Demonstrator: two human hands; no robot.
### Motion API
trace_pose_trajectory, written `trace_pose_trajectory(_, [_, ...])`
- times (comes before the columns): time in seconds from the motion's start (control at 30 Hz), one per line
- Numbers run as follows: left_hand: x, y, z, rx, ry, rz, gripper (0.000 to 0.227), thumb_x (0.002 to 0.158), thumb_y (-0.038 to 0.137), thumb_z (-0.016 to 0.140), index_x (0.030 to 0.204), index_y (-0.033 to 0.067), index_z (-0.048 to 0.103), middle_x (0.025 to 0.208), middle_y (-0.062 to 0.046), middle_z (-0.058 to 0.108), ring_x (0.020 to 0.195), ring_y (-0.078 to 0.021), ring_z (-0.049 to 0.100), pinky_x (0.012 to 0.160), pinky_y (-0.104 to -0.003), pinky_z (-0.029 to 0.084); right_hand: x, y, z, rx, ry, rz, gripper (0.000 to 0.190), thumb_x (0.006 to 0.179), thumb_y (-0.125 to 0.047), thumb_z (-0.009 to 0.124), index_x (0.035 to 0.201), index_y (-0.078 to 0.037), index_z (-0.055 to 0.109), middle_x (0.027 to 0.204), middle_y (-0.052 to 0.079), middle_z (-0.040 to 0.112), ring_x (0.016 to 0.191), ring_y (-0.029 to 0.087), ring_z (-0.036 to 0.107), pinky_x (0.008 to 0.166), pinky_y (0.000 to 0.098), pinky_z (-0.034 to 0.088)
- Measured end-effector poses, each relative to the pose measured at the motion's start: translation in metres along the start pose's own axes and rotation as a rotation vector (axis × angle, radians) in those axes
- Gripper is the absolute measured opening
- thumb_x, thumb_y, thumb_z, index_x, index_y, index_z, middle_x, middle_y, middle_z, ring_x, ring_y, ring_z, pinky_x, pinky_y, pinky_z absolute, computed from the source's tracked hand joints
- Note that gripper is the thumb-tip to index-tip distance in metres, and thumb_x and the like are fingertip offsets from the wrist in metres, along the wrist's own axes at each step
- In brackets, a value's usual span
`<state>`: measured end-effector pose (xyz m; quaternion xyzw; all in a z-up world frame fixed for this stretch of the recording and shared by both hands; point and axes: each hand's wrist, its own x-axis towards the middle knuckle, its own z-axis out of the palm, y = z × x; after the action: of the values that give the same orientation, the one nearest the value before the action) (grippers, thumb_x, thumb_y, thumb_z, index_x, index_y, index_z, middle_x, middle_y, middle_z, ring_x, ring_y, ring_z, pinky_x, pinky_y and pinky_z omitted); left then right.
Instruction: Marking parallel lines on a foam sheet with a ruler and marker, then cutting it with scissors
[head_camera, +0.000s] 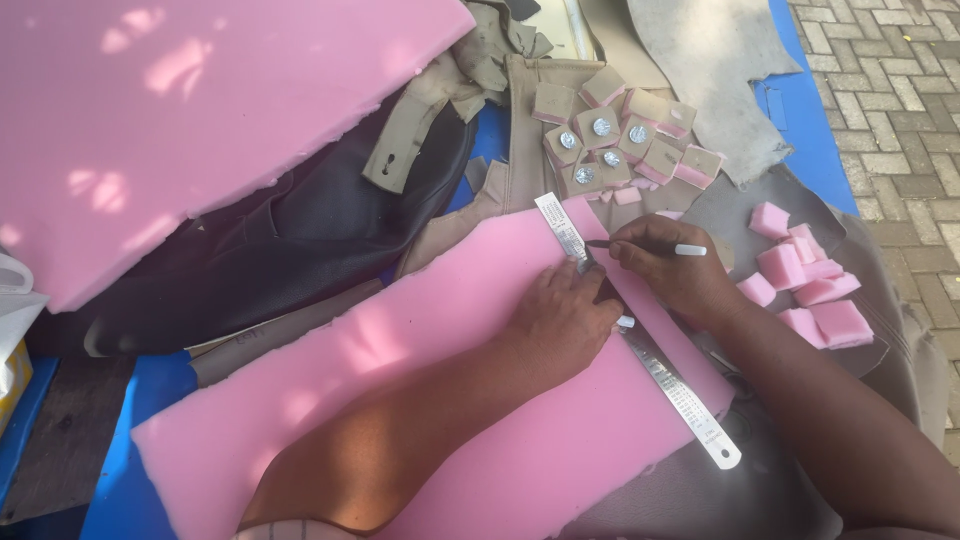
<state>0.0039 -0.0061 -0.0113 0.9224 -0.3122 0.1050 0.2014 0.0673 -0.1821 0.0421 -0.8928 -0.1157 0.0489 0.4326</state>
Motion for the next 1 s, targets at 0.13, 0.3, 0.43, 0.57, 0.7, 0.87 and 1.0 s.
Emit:
trace_pose_trajectory(0.13, [-0.001, 0.0, -0.004, -0.02, 0.006, 0.024, 0.015, 0.096, 0.021, 0.064, 0.105, 0.0149, 0.074, 0.128, -0.023, 0.065, 0.127, -0.0554, 0.058, 0.099, -0.062, 0.05, -0.037, 0.019, -0.018, 0.001, -0.002, 0.01, 0.014, 0.093, -0.017, 0.078, 0.102, -0.006, 0.079, 0.087, 0.016, 0.077, 0.088, 0.025, 0.072, 0.076, 0.0418, 0.056])
trace_pose_trajectory(0.3, [-0.001, -0.001, -0.001, 0.023, 0.029, 0.025, 0.015, 0.095, 0.023, 0.066, 0.104, 0.014, 0.074, 0.128, -0.024, 0.066, 0.126, -0.055, 0.059, 0.099, -0.062, 0.051, -0.09, 0.025, -0.041, -0.066, -0.028, 0.075, 0.014, 0.084, -0.013, 0.08, 0.098, -0.008, 0.082, 0.084, 0.016, 0.08, 0.085, 0.025, 0.074, 0.074, 0.0436, 0.057])
trace_pose_trajectory(0.43, [-0.003, -0.006, 0.021, 0.089, 0.132, 0.043, 0.015, 0.091, 0.032, 0.071, 0.098, 0.0192, 0.071, 0.133, -0.02, 0.063, 0.122, -0.0542, 0.059, 0.096, -0.058, 0.05, -0.125, 0.027, -0.063, -0.001, -0.086, 0.1, 0.01, 0.088, -0.01, 0.076, 0.094, -0.007, 0.083, 0.078, 0.001, 0.077, 0.062, 0.009, 0.058, 0.054, 0.0242, 0.045])
trace_pose_trajectory(0.57, [-0.004, -0.006, 0.016, 0.063, 0.125, 0.045, 0.014, 0.089, 0.029, 0.074, 0.098, 0.0197, 0.071, 0.133, -0.02, 0.064, 0.122, -0.0524, 0.06, 0.095, -0.056, 0.05, -0.156, 0.03, -0.076, 0.005, -0.09, 0.123, 0.009, 0.086, -0.01, 0.076, 0.091, -0.007, 0.083, 0.077, 0.002, 0.08, 0.059, 0.01, 0.067, 0.056, 0.0244, 0.052])
trace_pose_trajectory(0.7, [-0.004, -0.007, 0.016, 0.076, 0.089, 0.043, 0.017, 0.091, 0.029, 0.07, 0.106, 0.021, 0.071, 0.138, -0.02, 0.062, 0.124, -0.0522, 0.058, 0.094, -0.056, 0.05, -0.183, 0.047, -0.089, -0.057, -0.067, 0.139, 0.017, 0.082, -0.013, 0.078, 0.098, -0.01, 0.085, 0.084, 0.0, 0.087, 0.067, 0.006, 0.072, 0.062, 0.0225, 0.056])
trace_pose_trajectory(0.87, [-0.004, -0.008, 0.017, 0.068, 0.101, 0.051, 0.015, 0.092, 0.028, 0.069, 0.103, 0.0188, 0.07, 0.134, -0.02, 0.064, 0.123, -0.0536, 0.059, 0.094, -0.057, 0.05, -0.204, 0.025, -0.094, -0.107, 0.071, 0.356, 0.011, 0.082, -0.013, 0.08, 0.091, -0.009, 0.086, 0.074, 0.005, 0.083, 0.066, 0.014, 0.072, 0.065, 0.0265, 0.053])
trace_pose_trajectory(1.0, [-0.004, -0.009, 0.013, 0.054, 0.14, 0.067, 0.016, 0.09, 0.027, 0.072, 0.101, 0.0166, 0.071, 0.131, -0.019, 0.065, 0.122, -0.0544, 0.06, 0.093, -0.056, 0.051, -0.202, 0.014, -0.076, -0.219, 0.1, -0.261, 0.015, 0.088, -0.016, 0.071, 0.102, -0.011, 0.073, 0.1, 0.004, 0.079, 0.087, 0.016, 0.078, 0.078, 0.0258, 0.058])
